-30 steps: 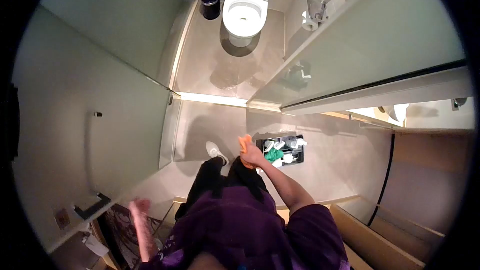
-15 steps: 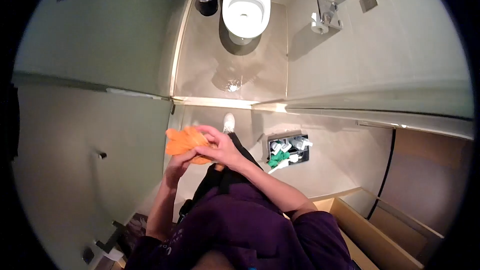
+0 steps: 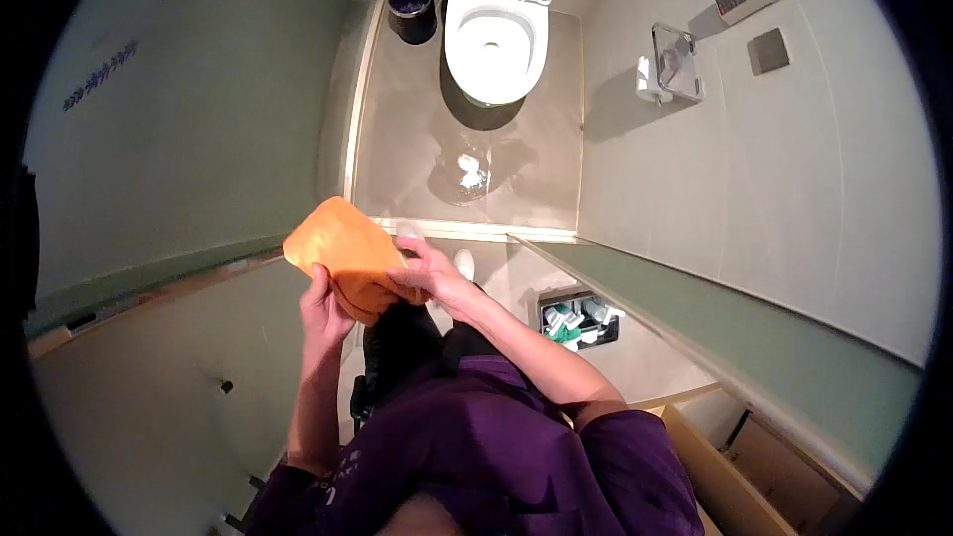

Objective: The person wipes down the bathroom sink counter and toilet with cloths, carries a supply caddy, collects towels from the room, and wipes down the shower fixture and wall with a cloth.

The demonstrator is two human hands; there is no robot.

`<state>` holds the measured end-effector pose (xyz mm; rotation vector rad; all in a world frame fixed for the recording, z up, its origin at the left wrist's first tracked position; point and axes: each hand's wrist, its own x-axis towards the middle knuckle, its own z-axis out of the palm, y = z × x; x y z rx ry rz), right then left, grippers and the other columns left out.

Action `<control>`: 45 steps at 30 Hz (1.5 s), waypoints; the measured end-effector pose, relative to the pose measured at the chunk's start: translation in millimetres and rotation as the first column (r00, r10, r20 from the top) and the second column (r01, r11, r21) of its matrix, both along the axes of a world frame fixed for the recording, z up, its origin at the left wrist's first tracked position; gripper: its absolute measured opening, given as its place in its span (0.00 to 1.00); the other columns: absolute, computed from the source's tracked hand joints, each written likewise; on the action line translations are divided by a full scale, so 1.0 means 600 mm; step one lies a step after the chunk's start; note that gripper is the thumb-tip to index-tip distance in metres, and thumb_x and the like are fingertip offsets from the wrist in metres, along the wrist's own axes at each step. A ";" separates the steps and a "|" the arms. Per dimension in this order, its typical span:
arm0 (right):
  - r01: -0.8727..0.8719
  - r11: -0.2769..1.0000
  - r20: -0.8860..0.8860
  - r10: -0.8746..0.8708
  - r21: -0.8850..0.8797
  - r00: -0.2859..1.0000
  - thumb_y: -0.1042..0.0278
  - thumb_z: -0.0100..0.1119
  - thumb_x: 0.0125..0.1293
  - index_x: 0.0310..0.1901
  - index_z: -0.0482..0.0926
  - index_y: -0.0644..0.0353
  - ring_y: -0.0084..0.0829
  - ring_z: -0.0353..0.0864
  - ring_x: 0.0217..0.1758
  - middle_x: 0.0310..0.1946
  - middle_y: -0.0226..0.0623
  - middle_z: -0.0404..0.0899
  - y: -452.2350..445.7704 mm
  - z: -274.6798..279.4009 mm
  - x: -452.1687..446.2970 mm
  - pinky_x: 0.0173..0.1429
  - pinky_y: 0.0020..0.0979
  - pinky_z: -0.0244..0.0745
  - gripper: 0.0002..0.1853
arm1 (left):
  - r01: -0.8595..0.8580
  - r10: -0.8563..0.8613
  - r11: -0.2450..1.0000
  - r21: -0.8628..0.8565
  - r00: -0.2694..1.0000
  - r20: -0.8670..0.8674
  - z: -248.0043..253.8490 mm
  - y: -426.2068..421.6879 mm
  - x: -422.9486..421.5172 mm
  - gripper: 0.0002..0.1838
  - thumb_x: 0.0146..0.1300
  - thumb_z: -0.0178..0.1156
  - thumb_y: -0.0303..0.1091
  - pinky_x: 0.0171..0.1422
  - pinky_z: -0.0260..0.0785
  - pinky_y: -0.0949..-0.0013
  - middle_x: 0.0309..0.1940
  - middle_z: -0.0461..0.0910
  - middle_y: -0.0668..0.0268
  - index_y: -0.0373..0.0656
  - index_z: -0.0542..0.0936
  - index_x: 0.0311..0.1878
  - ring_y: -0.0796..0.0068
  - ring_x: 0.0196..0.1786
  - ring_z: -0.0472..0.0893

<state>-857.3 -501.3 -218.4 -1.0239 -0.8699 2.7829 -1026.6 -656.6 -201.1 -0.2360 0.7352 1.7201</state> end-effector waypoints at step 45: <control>0.687 0.440 -0.038 -0.856 -0.578 0.516 0.48 0.60 0.72 0.70 0.68 0.51 0.36 0.75 0.67 0.64 0.36 0.76 0.868 -0.104 -0.106 0.73 0.47 0.70 0.30 | 0.484 -0.588 0.792 -0.373 0.435 -0.682 0.050 1.078 -0.218 0.17 0.76 0.56 0.29 0.58 0.77 0.66 0.53 0.84 0.57 0.37 0.76 0.64 0.67 0.55 0.85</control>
